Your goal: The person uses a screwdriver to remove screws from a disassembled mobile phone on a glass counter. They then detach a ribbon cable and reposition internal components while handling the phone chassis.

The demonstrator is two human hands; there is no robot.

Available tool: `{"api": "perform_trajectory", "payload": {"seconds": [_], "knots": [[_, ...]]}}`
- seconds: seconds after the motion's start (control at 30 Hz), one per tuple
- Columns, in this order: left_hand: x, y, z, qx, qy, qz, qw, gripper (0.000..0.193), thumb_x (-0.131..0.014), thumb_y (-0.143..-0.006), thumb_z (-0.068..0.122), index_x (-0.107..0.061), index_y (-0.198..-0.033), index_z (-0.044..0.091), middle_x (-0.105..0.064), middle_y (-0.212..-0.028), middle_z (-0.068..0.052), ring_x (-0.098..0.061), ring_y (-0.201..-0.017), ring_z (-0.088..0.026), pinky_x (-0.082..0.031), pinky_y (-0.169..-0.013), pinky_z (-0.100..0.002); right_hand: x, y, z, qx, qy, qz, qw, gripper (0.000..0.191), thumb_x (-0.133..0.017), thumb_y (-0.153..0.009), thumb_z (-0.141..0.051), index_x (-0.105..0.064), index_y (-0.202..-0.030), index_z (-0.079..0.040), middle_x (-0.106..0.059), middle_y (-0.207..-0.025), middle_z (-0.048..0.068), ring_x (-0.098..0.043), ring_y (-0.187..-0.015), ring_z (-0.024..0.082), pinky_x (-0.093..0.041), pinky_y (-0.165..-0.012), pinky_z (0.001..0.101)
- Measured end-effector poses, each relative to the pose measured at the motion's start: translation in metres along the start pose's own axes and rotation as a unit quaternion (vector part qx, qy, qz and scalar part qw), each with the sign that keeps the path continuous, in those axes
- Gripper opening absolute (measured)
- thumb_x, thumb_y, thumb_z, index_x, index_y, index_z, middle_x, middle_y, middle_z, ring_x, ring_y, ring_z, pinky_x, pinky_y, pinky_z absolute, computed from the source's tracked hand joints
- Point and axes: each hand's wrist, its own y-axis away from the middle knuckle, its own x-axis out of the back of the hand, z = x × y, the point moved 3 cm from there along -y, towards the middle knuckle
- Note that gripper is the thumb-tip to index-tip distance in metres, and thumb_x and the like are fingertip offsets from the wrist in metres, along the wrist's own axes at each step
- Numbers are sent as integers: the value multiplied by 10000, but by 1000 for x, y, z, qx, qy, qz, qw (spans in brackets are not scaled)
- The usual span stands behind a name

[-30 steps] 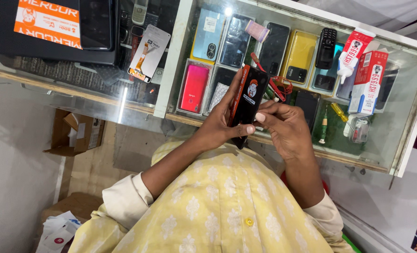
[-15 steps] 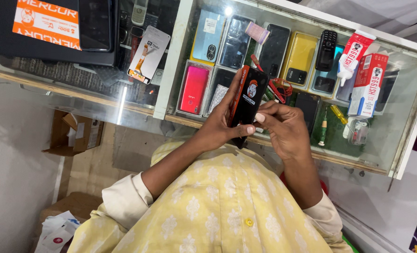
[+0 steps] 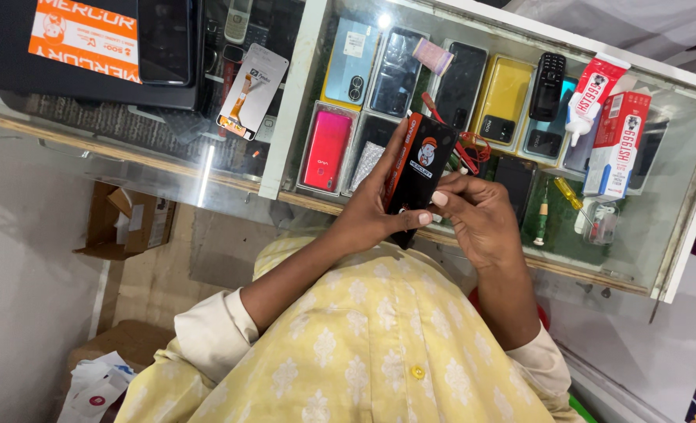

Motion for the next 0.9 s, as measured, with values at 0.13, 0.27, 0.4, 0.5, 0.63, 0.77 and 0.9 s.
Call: {"api": "perform_trajectory", "payload": {"seconds": [0.13, 0.27, 0.4, 0.5, 0.63, 0.77, 0.9], "knots": [[0, 4, 0, -3, -32, 1, 999, 1237, -880, -859, 177, 11, -1716, 129, -104, -1807, -126, -217, -1646, -216, -260, -1327, -364, 1, 1, 2, -7, 6, 12, 1000, 75, -703, -945, 54, -717, -1015, 78, -711, -1054, 150, -717, -927, 199, -615, -841, 333], [1, 8, -7, 38, 76, -5, 996, 1183, -821, -843, 103, -22, -1716, 127, -201, -1761, -134, -336, -1558, -221, -318, -1268, -359, -7, 5, 2, 14, 3, 23, 1000, 77, -707, -960, 35, -721, -1025, 73, -709, -1048, 136, -708, -923, 191, -601, -829, 321], [5, 19, -19, 137, 340, -68, 928, 1032, -721, -902, 130, -132, -1748, 173, -416, -1389, -106, -494, -1149, -215, -451, -984, -334, -20, 10, 0, 92, 140, 90, 982, 160, -752, -980, 18, -691, -1124, 53, -698, -1063, 107, -631, -950, 149, -517, -883, 271], [4, 28, -26, 199, 497, -125, 835, 796, -687, -918, 214, -298, -1608, 138, -485, -1160, -90, -490, -922, -191, -473, -782, -302, -25, 9, -2, 108, 138, 106, 979, 430, -772, -853, -40, -595, -1245, -58, -644, -1123, -6, -603, -1033, 83, -518, -907, 259], [0, 34, -25, 238, 593, -198, 743, 610, -679, -905, 288, -450, -1413, 40, -496, -1106, -99, -490, -886, -175, -471, -715, -264, -26, 8, 1, 30, 61, 55, 996, 334, -760, -918, -80, -640, -1219, 3, -718, -1142, 45, -658, -1070, 124, -520, -985, 288], [-1, 34, -18, 256, 606, -189, 729, 710, -675, -861, 318, -450, -1474, 39, -515, -1158, -164, -515, -895, -216, -484, -703, -294, -27, 12, 3, 31, 66, 50, 996, 307, -775, -930, -58, -653, -1197, 31, -737, -1134, 82, -681, -1034, 147, -544, -964, 316], [-2, 34, -15, 234, 599, -194, 741, 735, -666, -858, 318, -442, -1492, 20, -552, -1219, -250, -576, -911, -284, -508, -709, -336, -37, 15, -1, 58, 80, 57, 993, 336, -754, -947, -41, -641, -1257, 25, -713, -1137, 81, -679, -973, 111, -568, -864, 260]]}}
